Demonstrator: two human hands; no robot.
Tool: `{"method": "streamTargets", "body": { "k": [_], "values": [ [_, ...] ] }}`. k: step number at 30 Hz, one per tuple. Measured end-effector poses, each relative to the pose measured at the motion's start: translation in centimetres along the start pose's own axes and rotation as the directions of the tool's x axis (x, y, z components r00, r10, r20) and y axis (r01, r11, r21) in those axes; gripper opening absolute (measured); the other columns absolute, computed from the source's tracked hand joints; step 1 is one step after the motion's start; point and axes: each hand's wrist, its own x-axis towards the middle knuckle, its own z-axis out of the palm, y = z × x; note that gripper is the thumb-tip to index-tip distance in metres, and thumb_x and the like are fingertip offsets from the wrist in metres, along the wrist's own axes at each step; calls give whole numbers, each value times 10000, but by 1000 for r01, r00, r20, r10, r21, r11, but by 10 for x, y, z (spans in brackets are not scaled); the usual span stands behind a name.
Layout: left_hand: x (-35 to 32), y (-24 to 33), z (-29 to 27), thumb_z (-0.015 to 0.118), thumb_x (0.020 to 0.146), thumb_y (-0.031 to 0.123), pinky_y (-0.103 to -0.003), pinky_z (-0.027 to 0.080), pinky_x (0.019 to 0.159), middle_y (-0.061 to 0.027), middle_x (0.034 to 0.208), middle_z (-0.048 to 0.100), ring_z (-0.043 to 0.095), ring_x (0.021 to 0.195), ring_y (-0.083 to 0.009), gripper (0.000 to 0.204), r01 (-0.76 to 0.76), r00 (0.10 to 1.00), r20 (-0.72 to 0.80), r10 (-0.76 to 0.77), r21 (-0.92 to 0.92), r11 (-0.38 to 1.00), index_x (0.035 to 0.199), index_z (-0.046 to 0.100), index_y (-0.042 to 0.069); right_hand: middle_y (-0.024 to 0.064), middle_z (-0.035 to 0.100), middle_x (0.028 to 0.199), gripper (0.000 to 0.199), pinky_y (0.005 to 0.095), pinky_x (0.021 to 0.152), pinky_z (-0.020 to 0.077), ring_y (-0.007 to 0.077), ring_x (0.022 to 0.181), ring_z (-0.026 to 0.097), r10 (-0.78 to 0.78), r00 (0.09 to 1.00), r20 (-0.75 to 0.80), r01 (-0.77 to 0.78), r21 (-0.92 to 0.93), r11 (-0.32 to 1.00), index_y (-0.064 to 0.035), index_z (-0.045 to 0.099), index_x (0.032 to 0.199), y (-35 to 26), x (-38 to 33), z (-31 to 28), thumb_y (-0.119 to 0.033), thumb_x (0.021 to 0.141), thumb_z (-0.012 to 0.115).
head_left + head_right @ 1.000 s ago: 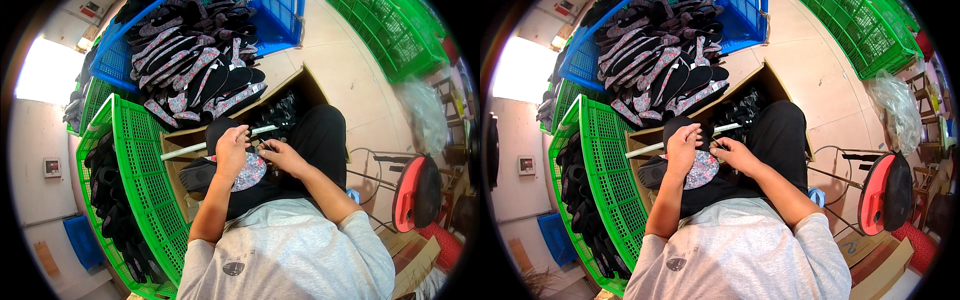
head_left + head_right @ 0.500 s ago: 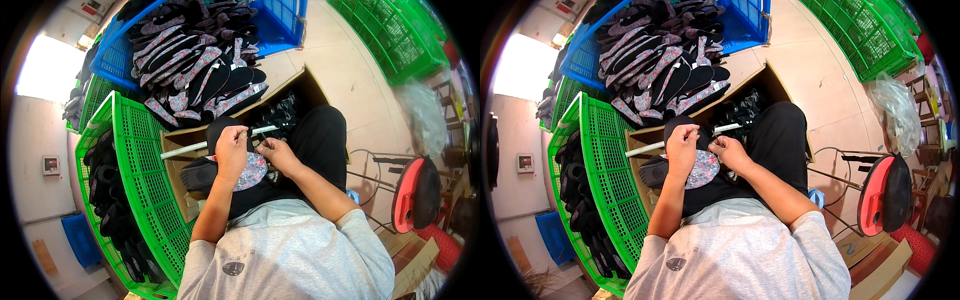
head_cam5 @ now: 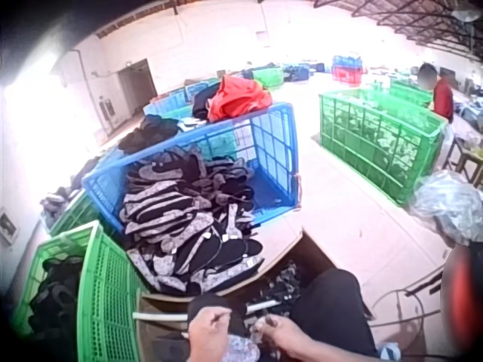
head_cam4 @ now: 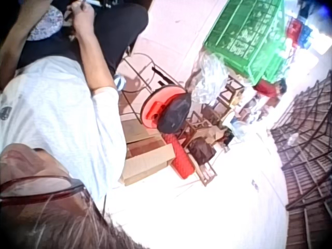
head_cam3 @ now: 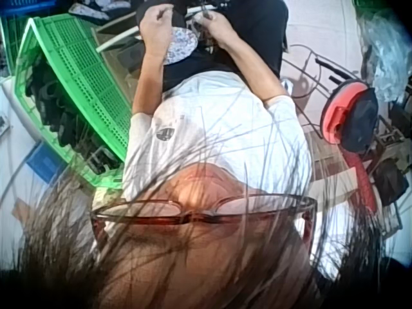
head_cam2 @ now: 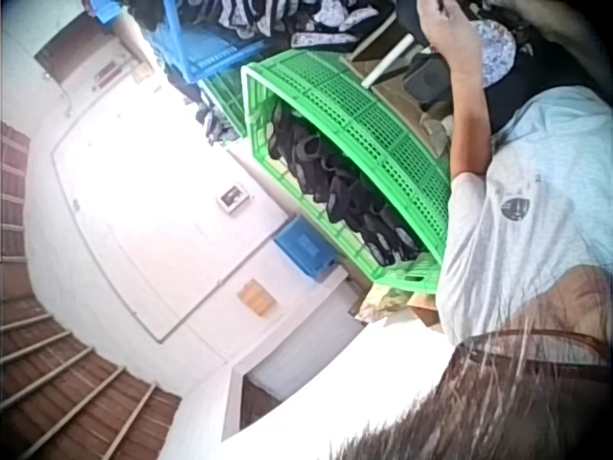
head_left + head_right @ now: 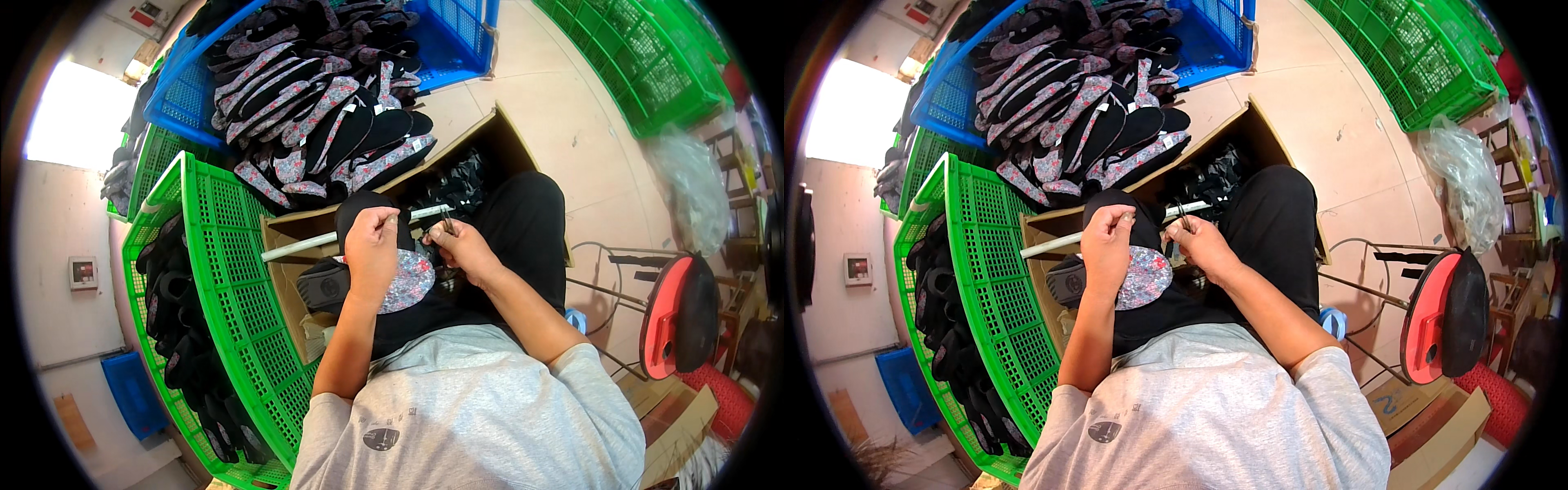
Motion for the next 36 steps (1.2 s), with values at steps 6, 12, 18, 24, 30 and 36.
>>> {"method": "streamTargets", "body": {
  "k": [6, 12, 18, 24, 30, 36],
  "values": [
    [1, -1, -2, 621, 925, 19, -231, 500, 703, -65, 898, 641, 613, 768, -102, 75, -39, 999, 15, 39, -1, 999, 965, 665, -25, -23, 628, 779, 178, 210, 480, 316, 35, 570, 420, 5, 999, -54, -11, -115, 993, -89, 620, 861, -6, -10, -10, -251, 926, 654],
    [0, 1, 0, 615, 921, 6, -225, 485, 675, -57, 894, 636, 592, 740, -87, 72, -62, 998, 23, 62, 14, 998, 958, 670, -21, -25, 608, 868, 137, 201, 632, 424, 44, 718, 514, -123, 977, 173, 148, -138, 979, -58, 634, 1022, 4, -23, -16, -144, 922, 669],
    [1, -2, 3, 623, 908, 3, -229, 468, 649, -51, 880, 632, 567, 701, -91, 73, -108, 994, 24, 108, 26, 994, 958, 676, -8, -23, 605, 922, 130, 230, 755, 459, 66, 818, 537, -279, 922, 269, 364, -352, 862, -46, 630, 1025, 10, -19, -13, -67, 905, 678],
    [2, -5, 5, 629, 906, 14, -236, 473, 660, -50, 856, 639, 576, 705, -101, 72, -86, 996, 31, 86, 18, 996, 955, 679, -2, -1, 624, 906, 107, 270, 726, 472, 110, 794, 556, -341, 908, 243, 418, -453, 787, -36, 586, 954, 19, -14, -14, -87, 914, 671],
    [3, 1, 4, 633, 895, 13, -260, 492, 675, -65, 851, 652, 627, 731, -136, 77, -91, 990, 111, 83, 73, 993, 953, 682, 4, 26, 619, 929, 103, 170, 483, 312, 34, 622, 452, -150, 987, 53, 137, 198, 971, -133, 516, 958, 24, -21, -18, -149, 962, 618],
    [4, 10, 2, 656, 877, 48, -263, 484, 690, -46, 838, 657, 619, 747, -127, 74, -74, 944, 331, 19, 153, 985, 929, 689, 7, 25, 631, 920, 89, 182, 490, 340, 39, 600, 446, -167, 986, 16, 150, 365, 919, -131, 496, 987, 32, -24, -16, -125, 977, 584]
  ]
}}
